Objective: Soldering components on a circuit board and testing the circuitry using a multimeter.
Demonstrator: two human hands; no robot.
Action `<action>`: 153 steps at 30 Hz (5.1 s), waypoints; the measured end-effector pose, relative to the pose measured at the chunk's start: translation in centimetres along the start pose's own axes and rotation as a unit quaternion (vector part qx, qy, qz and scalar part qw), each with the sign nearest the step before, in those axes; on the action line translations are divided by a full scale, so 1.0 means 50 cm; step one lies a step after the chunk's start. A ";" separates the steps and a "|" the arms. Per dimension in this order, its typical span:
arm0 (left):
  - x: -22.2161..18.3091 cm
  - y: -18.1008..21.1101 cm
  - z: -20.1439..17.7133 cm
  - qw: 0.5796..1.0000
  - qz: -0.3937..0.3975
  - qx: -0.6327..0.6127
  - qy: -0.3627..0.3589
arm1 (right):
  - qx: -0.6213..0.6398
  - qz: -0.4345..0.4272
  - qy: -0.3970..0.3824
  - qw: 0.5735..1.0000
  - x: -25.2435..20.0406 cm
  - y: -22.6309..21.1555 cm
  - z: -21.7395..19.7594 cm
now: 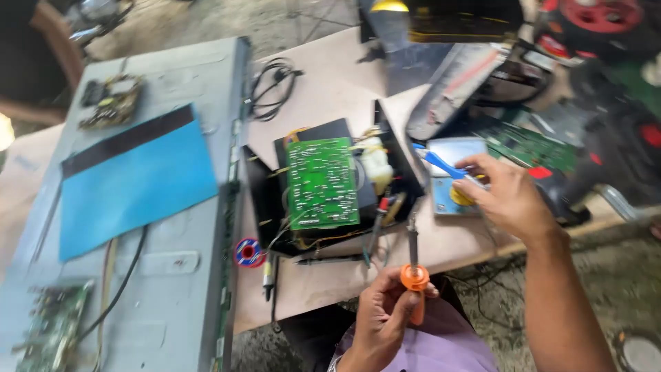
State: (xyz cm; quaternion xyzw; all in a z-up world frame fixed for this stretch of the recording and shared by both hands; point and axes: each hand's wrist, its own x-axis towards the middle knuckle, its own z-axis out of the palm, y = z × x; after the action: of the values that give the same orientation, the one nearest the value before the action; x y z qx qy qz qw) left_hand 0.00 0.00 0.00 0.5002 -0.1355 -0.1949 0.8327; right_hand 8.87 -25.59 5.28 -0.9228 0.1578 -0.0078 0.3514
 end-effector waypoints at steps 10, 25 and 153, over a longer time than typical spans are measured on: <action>0.078 0.077 0.037 0.995 -0.031 0.030 0.087 | -0.010 -0.417 0.178 0.891 -0.107 0.037 0.053; 0.064 0.220 -0.119 0.640 0.300 0.659 0.257 | 0.415 -0.371 0.111 0.823 -0.009 -0.079 0.125; 0.137 0.241 -0.177 0.769 0.301 0.487 0.285 | 0.391 -0.190 -0.007 0.901 0.034 -0.173 0.121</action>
State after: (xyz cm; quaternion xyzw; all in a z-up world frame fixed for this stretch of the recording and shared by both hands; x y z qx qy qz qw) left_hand 12.09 8.85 6.80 0.8049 -0.1119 0.3092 0.4940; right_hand 13.70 -16.08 6.19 -0.7238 -0.0382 -0.1290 0.6767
